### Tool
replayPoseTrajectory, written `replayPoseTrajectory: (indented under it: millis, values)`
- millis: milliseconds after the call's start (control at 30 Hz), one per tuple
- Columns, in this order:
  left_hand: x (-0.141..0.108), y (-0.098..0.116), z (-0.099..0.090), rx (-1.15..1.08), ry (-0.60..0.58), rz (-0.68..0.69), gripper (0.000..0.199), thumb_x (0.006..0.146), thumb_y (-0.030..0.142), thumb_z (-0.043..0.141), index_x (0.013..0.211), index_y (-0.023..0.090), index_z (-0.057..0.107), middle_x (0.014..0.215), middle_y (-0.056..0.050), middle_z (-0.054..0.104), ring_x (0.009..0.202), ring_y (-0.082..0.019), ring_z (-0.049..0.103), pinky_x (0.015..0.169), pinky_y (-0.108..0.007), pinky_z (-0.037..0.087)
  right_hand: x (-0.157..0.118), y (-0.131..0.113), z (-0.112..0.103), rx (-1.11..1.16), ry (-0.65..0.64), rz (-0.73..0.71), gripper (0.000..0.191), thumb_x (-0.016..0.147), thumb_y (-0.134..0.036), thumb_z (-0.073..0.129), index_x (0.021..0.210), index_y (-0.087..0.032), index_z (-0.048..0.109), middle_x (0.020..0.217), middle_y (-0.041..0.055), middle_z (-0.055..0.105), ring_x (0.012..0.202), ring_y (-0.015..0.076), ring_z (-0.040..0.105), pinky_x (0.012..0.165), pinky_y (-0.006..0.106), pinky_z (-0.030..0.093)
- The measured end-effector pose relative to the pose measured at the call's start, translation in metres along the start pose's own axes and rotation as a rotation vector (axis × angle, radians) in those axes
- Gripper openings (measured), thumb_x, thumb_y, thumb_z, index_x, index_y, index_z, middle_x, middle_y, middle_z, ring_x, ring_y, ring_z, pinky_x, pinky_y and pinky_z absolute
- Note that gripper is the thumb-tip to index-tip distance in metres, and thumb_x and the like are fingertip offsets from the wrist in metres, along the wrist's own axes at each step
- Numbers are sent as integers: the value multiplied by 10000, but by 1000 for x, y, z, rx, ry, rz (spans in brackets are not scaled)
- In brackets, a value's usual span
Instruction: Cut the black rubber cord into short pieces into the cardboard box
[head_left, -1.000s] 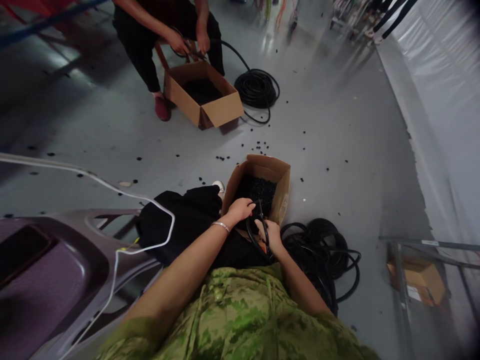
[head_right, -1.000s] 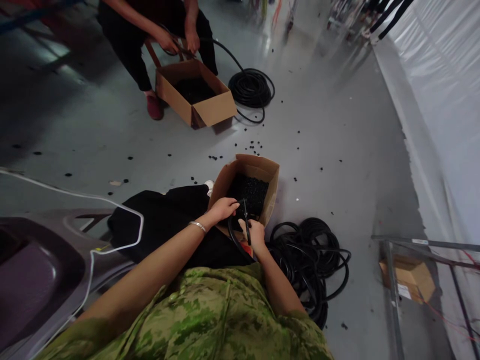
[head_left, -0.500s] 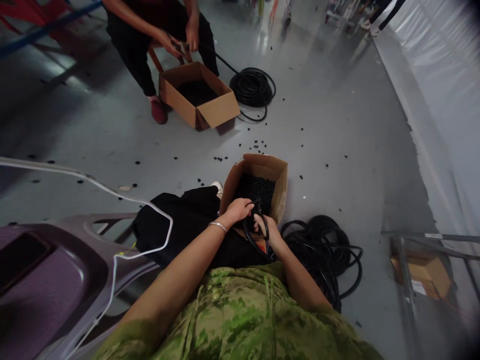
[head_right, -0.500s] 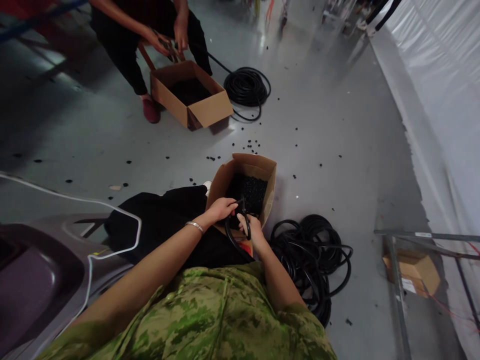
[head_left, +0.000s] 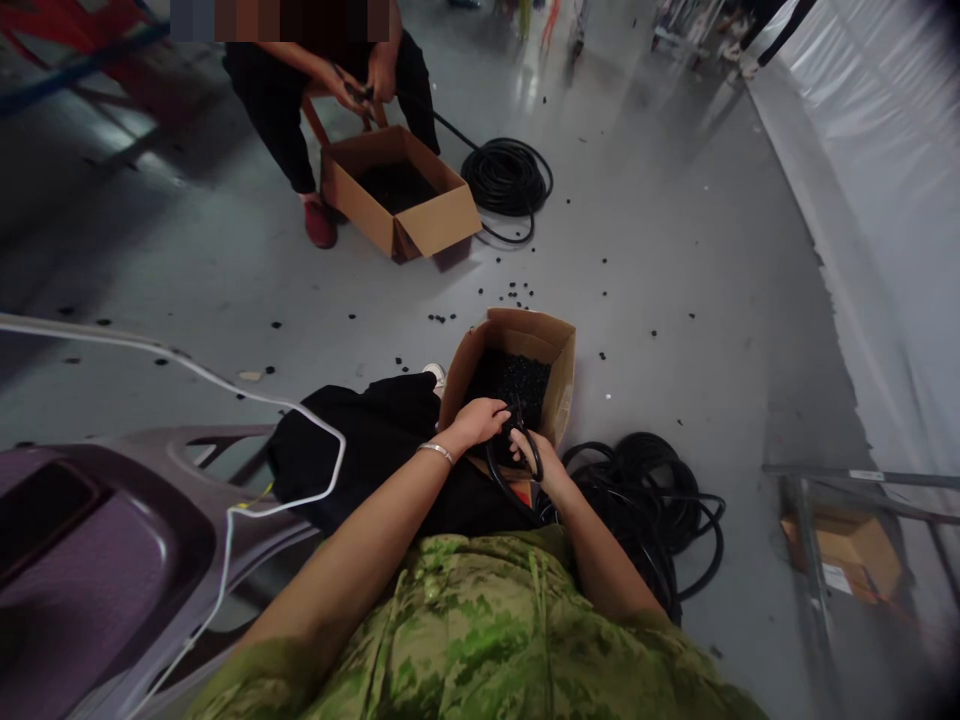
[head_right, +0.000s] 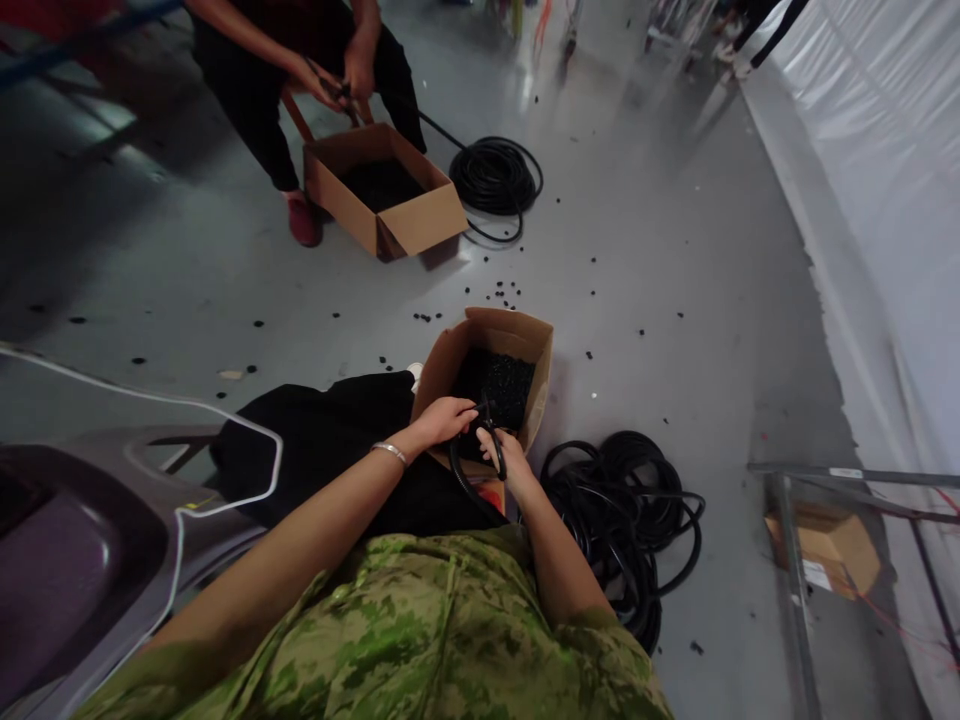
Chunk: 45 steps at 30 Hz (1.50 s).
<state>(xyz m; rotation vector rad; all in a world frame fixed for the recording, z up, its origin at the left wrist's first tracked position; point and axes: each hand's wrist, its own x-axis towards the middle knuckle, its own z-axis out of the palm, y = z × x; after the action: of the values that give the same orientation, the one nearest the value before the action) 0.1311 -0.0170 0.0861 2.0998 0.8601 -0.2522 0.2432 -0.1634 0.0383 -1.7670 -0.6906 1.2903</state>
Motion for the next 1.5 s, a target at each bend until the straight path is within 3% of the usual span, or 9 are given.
replayPoseTrajectory:
  millis: [233,800,1100,1267,1500]
  values:
    - [0,1,0,-18,15,-7,302,939,298,431,849,174,691,766,-33,695,703,-158,605,665,-239,409,0,6,3,130,-19,30,550,769,-698,589,868,-163,673,776,37,647,655,139,575,597,240,412]
    - [0,0,-1,-6,-12,24,305,924,293,437,795,181,689,751,-33,698,693,-155,605,674,-235,416,0,4,2,69,24,5,532,780,-668,579,845,-145,654,707,16,607,573,107,541,529,210,399]
    - [8,-9,-4,-61,-58,-45,319,892,305,458,687,175,665,670,-14,670,592,-136,569,628,-243,414,-5,16,-4,-236,102,35,557,796,-692,538,633,-164,610,458,-14,516,359,103,472,404,219,349]
    - [10,-11,1,-110,-58,-45,317,893,303,454,683,174,653,663,-13,674,575,-122,564,600,-226,419,-8,21,-10,-416,134,-32,554,815,-679,526,544,-198,576,428,3,538,393,138,522,449,238,382]
    - [13,-13,8,-43,-54,-87,285,873,301,474,721,179,681,674,-21,698,593,-128,587,577,-221,419,-14,27,3,-547,210,-76,595,841,-675,499,478,-206,537,413,16,525,447,148,518,487,244,336]
